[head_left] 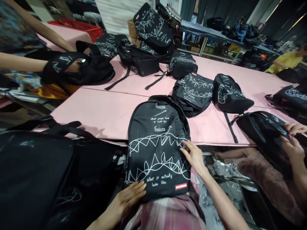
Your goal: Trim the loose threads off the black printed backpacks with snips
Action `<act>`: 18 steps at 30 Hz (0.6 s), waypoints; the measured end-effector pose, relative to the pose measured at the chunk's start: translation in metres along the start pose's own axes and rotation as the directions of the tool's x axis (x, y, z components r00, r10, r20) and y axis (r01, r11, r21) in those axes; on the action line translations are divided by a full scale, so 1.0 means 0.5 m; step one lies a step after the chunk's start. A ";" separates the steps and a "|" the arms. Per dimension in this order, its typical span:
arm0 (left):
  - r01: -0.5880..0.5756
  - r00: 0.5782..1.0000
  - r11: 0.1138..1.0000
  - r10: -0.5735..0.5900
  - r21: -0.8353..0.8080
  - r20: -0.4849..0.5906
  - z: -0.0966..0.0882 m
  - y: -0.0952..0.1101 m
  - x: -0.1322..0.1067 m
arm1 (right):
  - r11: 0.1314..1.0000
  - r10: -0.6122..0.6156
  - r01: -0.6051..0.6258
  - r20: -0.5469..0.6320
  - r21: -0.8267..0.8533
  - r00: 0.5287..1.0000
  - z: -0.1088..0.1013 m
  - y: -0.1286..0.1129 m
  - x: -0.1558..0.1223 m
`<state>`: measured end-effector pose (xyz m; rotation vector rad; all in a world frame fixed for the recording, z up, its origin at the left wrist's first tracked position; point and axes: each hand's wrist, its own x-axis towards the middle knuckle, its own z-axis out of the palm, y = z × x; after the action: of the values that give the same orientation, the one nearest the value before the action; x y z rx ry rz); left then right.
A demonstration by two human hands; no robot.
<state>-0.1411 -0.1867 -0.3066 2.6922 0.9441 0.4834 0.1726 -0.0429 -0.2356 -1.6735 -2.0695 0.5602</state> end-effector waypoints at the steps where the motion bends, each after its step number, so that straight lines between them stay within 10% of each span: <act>1: 0.000 1.000 1.000 0.000 0.006 0.005 0.003 -0.002 -0.001 | 0.992 -0.030 0.031 0.011 -0.119 1.000 0.007 -0.018 0.022; 7: 0.117 0.993 0.993 -0.117 -0.031 -0.006 -0.004 0.022 0.005 | 0.917 0.019 0.045 0.156 -0.397 0.988 0.037 -0.055 0.093; 13: 0.230 0.947 0.956 -0.263 -0.183 -0.186 -0.037 0.035 0.078 | 0.954 -0.120 0.103 0.044 0.282 0.992 0.011 0.001 -0.001; 18: 0.365 0.856 0.915 -0.402 -0.170 -0.327 -0.048 0.025 0.287 | 0.875 -0.122 0.031 0.158 0.483 0.980 0.018 0.037 -0.133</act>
<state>-0.0379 -0.1014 -0.2480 2.2735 1.4701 0.9183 0.1951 -0.1047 -0.2577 -1.2811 -1.8963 1.1331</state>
